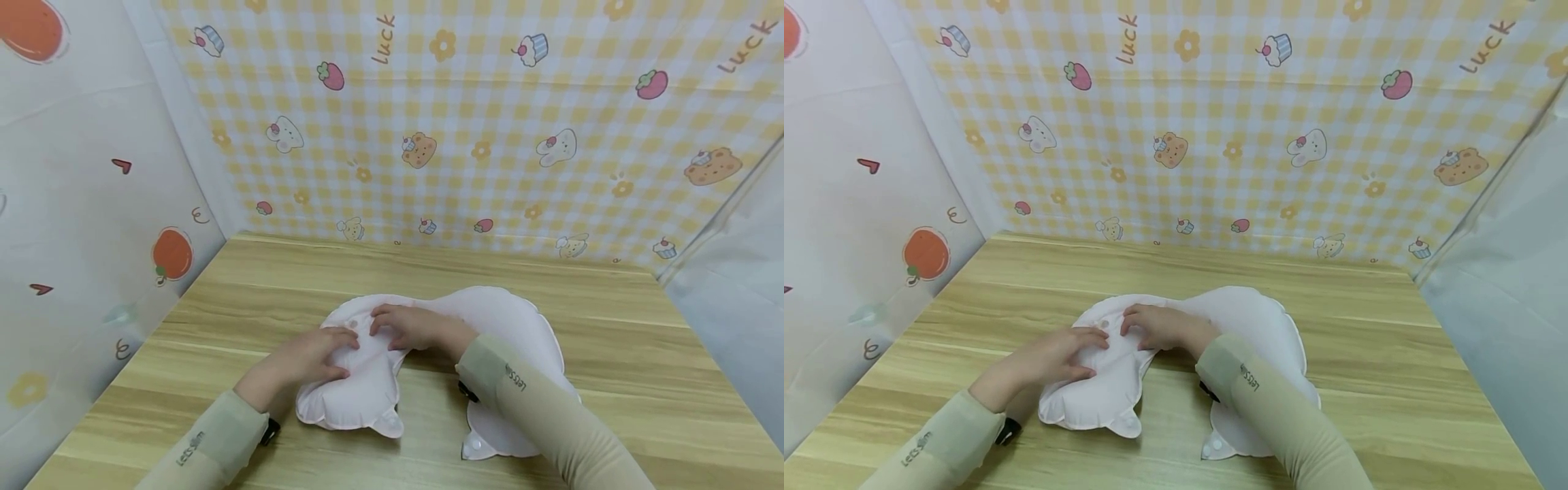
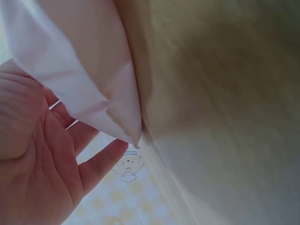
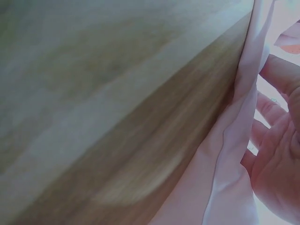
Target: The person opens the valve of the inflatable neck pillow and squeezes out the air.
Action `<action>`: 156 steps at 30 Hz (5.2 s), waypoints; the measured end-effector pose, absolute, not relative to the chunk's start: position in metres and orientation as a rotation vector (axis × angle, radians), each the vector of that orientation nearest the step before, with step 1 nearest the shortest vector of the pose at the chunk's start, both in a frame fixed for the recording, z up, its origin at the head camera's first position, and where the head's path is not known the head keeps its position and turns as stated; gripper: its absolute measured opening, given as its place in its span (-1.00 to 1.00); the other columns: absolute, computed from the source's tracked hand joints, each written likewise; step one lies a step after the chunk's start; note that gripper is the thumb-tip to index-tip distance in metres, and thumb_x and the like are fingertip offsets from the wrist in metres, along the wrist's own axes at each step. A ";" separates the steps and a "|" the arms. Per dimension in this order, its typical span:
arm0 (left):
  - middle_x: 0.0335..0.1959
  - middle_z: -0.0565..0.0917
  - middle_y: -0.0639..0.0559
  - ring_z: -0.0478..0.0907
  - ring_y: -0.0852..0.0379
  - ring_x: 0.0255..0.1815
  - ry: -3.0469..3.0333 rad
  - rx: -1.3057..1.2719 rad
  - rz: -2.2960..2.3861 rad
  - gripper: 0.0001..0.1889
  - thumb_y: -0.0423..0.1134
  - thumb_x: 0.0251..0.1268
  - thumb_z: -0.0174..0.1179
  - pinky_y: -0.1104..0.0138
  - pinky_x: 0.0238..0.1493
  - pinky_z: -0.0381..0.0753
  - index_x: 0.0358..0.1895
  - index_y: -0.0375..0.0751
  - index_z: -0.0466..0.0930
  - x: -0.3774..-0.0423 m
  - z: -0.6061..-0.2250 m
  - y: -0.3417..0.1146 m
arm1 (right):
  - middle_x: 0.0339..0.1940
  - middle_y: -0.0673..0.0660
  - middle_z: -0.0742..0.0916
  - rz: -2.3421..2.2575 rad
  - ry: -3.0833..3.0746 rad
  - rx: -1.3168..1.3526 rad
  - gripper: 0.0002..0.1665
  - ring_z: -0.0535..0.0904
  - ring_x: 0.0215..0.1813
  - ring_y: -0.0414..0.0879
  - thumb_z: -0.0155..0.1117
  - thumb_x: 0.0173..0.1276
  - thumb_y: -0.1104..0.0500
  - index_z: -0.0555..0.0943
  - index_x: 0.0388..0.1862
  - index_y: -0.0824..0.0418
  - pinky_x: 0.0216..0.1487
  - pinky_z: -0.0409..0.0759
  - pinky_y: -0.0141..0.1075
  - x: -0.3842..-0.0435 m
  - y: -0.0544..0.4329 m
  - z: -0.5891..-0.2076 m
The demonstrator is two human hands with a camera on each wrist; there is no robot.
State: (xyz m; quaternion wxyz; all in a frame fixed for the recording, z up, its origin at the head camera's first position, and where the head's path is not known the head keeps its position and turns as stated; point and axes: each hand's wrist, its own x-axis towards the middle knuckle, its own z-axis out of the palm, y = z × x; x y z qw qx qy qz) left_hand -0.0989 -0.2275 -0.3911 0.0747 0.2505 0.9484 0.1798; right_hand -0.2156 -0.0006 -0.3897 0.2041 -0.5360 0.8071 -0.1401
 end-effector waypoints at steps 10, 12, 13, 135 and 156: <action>0.29 0.56 -0.23 0.51 -0.19 0.31 2.855 0.819 0.507 -0.59 -0.23 0.24 0.36 -0.03 0.30 0.50 0.13 -0.28 0.59 -0.094 -0.394 -0.234 | 0.43 0.21 0.47 -0.361 2.276 -1.563 -0.60 0.37 0.46 0.09 0.37 0.31 0.29 0.59 0.13 0.15 0.47 0.37 -0.09 -0.216 0.000 -0.395; 0.30 0.56 -0.24 0.51 -0.19 0.31 2.857 0.815 0.511 -0.58 -0.26 0.22 0.37 -0.02 0.30 0.50 0.14 -0.28 0.59 -0.093 -0.393 -0.234 | 0.42 0.22 0.48 -0.349 2.281 -1.586 -0.59 0.37 0.46 0.09 0.38 0.30 0.28 0.59 0.13 0.15 0.48 0.37 -0.09 -0.216 0.001 -0.395; 0.30 0.55 -0.24 0.51 -0.20 0.31 2.859 0.814 0.508 -0.58 -0.26 0.22 0.37 -0.02 0.29 0.51 0.14 -0.27 0.59 -0.093 -0.392 -0.235 | 0.43 0.22 0.48 -0.347 2.281 -1.587 -0.58 0.36 0.48 0.09 0.39 0.29 0.28 0.59 0.13 0.15 0.48 0.36 -0.09 -0.216 0.001 -0.395; 0.42 0.45 -0.22 0.41 -0.23 0.41 2.720 0.675 0.522 -0.40 -0.21 0.21 0.38 -0.06 0.39 0.40 0.32 -0.31 0.49 -0.154 -0.387 -0.254 | 0.44 0.21 0.52 -0.296 2.378 -1.502 -0.58 0.38 0.50 0.10 0.34 0.36 0.21 0.65 0.20 0.10 0.43 0.44 -0.06 -0.222 0.011 -0.393; -0.12 0.71 0.15 0.61 0.24 -0.05 2.763 1.151 0.826 -0.88 -0.30 0.19 0.39 0.29 0.04 0.64 -0.27 -0.02 0.66 -0.065 -0.366 -0.235 | -0.04 -0.10 0.71 -0.629 2.161 -1.683 -0.75 0.57 0.04 -0.28 0.36 0.36 0.07 0.71 -0.01 0.05 0.11 0.57 -0.45 -0.158 0.035 -0.369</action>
